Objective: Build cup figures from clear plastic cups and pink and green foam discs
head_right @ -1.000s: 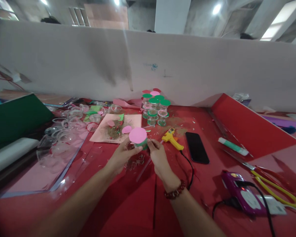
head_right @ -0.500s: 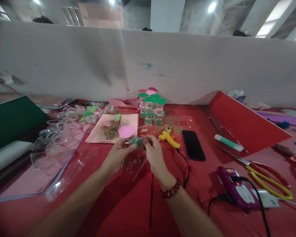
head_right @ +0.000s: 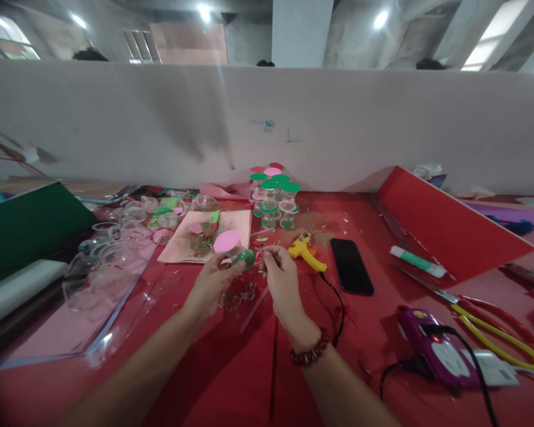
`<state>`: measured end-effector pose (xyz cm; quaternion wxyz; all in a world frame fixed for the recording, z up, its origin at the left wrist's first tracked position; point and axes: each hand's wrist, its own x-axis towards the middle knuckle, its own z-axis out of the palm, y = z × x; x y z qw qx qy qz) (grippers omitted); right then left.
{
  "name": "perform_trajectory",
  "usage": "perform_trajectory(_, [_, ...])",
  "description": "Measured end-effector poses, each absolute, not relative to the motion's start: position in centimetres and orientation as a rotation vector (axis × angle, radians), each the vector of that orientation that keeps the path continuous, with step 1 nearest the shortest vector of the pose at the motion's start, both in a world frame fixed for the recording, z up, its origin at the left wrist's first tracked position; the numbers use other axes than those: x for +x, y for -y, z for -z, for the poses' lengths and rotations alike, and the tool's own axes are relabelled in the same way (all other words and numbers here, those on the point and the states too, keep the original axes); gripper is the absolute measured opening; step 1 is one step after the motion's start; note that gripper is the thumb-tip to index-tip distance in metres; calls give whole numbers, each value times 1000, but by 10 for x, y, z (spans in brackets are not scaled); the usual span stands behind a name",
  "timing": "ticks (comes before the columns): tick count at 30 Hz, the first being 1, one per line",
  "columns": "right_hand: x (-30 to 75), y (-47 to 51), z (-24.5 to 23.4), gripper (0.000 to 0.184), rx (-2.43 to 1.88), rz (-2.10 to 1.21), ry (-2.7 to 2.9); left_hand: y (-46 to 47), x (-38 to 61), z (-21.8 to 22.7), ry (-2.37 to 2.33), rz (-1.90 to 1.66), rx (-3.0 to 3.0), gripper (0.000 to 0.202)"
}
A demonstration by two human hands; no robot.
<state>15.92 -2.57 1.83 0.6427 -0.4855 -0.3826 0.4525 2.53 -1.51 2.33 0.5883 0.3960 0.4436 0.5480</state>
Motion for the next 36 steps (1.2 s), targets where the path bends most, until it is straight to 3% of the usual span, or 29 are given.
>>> perform_trajectory(10, [159,24,-15,11,-1227,-924,960,6,32,-35,-1146,-1153,1094,32])
perform_trajectory(19, [163,25,-24,8,-1165,-892,820,-56,59,-32,-1324,-1128,1410,25])
perform_trajectory(30, [158,36,-37,8,-1144,-746,1020,-110,114,-7,-1306,-1128,1385,25])
perform_trajectory(36, [157,34,-38,8,-1145,-751,1012,-101,106,-14,-1229,-1118,1359,28])
